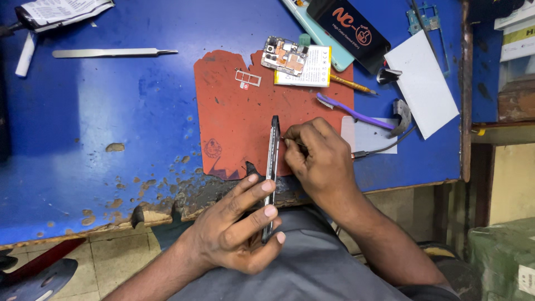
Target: The person cleans adhesive residue from the inside of a disassembled phone housing, scrubbing it with a toothbrush and peeling off leftover material by hand. They then align the internal components and flex cables into the housing and press them into place to reassemble the phone.
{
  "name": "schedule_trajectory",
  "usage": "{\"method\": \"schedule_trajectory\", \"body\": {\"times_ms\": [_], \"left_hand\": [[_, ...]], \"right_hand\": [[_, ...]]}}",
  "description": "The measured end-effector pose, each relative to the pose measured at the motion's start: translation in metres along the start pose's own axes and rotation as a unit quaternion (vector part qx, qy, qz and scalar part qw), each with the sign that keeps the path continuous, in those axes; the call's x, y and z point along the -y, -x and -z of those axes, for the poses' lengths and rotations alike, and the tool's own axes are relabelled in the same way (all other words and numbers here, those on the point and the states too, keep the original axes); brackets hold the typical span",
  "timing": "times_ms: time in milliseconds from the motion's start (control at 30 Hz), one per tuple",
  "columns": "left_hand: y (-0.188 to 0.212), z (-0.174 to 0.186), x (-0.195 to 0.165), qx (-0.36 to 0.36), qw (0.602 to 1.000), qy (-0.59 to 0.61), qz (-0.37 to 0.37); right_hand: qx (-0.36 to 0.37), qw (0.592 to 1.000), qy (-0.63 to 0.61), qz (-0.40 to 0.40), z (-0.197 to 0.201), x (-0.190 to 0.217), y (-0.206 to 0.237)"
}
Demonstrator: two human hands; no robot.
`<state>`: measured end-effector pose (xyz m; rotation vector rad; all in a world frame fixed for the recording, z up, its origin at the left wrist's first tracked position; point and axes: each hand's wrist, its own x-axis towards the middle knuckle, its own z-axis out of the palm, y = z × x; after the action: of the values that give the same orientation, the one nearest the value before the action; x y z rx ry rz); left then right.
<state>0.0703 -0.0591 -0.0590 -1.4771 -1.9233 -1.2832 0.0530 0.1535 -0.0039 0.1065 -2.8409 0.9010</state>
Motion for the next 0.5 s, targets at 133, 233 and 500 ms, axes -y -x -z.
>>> {"method": "schedule_trajectory", "body": {"times_ms": [133,233,500], "left_hand": [[0.001,-0.001,0.003,-0.001,1.000,-0.001,-0.009],[0.000,-0.002,0.004,-0.004,1.000,-0.009,-0.011],[0.001,-0.002,0.003,-0.004,1.000,-0.009,-0.009]], "right_hand": [[0.023,1.000,-0.002,-0.006,0.004,0.005,0.008],[0.035,0.999,-0.007,-0.010,0.007,0.009,0.013],[0.054,0.998,-0.037,-0.013,0.013,0.019,0.028]]}}
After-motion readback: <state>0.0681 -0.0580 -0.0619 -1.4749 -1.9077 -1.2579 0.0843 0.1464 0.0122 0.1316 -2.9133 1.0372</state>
